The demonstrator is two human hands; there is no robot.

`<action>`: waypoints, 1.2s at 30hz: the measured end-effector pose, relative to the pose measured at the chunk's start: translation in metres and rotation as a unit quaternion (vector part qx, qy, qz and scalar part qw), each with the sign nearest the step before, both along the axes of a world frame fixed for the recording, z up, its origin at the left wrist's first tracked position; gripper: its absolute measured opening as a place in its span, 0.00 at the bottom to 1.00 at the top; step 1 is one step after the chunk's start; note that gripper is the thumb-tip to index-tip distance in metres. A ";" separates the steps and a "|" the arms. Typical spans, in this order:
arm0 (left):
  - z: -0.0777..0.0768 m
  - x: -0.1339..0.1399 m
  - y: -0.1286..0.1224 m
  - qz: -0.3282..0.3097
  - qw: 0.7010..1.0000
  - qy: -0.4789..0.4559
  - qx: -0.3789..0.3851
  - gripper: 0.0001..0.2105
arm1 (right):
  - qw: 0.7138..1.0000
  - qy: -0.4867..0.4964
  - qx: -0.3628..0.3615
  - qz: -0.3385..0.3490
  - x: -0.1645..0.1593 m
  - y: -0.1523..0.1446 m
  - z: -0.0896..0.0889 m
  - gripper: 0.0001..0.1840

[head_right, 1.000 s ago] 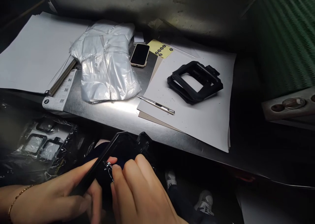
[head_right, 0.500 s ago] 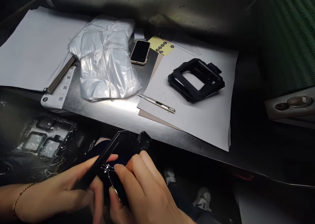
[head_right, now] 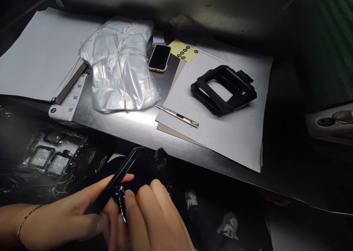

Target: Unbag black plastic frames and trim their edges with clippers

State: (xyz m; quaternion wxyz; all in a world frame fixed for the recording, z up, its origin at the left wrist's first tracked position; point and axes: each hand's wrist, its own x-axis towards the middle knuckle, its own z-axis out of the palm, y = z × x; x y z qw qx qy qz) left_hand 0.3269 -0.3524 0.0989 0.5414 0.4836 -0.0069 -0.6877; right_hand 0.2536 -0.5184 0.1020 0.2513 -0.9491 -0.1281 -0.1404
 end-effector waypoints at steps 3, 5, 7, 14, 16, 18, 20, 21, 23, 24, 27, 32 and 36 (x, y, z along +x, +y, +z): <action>0.000 0.001 -0.002 0.008 1.000 -0.013 -0.011 0.18 | 1.000 -0.008 0.000 -0.001 -0.002 -0.001 -0.005 0.14; 0.000 0.002 -0.004 0.009 1.000 -0.015 -0.017 0.17 | 1.000 -0.006 0.001 0.004 -0.001 -0.002 -0.006 0.14; 0.001 0.002 -0.004 0.006 1.000 -0.013 -0.017 0.16 | 1.000 -0.002 0.005 0.010 0.001 -0.003 -0.005 0.12; -0.002 0.000 -0.001 0.005 1.000 -0.010 -0.020 0.24 | 0.997 0.056 0.029 0.033 0.010 -0.005 0.008 0.09; -0.003 -0.001 -0.001 0.004 1.000 -0.001 -0.024 0.26 | 0.996 0.073 0.029 0.041 0.009 -0.006 0.008 0.10; -0.004 -0.001 0.001 0.004 0.999 -0.004 -0.032 0.28 | 0.993 0.091 0.051 0.048 0.008 -0.008 0.007 0.10; -0.003 0.000 0.002 -0.009 0.999 -0.013 -0.034 0.28 | 0.985 0.133 0.103 0.045 0.010 -0.011 0.007 0.10; -0.002 0.001 0.002 -0.025 0.999 -0.023 -0.035 0.27 | 0.976 0.162 0.138 0.044 0.011 -0.013 0.007 0.10; -0.002 0.003 0.003 -0.056 0.997 -0.041 -0.041 0.25 | 0.951 0.209 0.218 0.069 0.015 -0.018 0.010 0.10; -0.002 0.004 0.003 -0.063 0.996 -0.043 -0.043 0.24 | 0.935 0.229 0.253 0.094 0.017 -0.022 0.011 0.09; -0.006 0.004 0.004 -0.045 0.998 -0.010 -0.033 0.27 | 0.900 0.280 0.305 0.140 0.019 -0.033 0.013 0.09; -0.012 -0.001 0.004 0.015 0.996 0.055 -0.064 0.33 | 0.900 0.324 0.289 0.036 0.012 -0.042 0.007 0.12; -0.015 -0.004 0.002 0.038 0.994 0.074 -0.075 0.35 | 0.932 0.262 0.248 -0.038 0.009 -0.042 0.000 0.13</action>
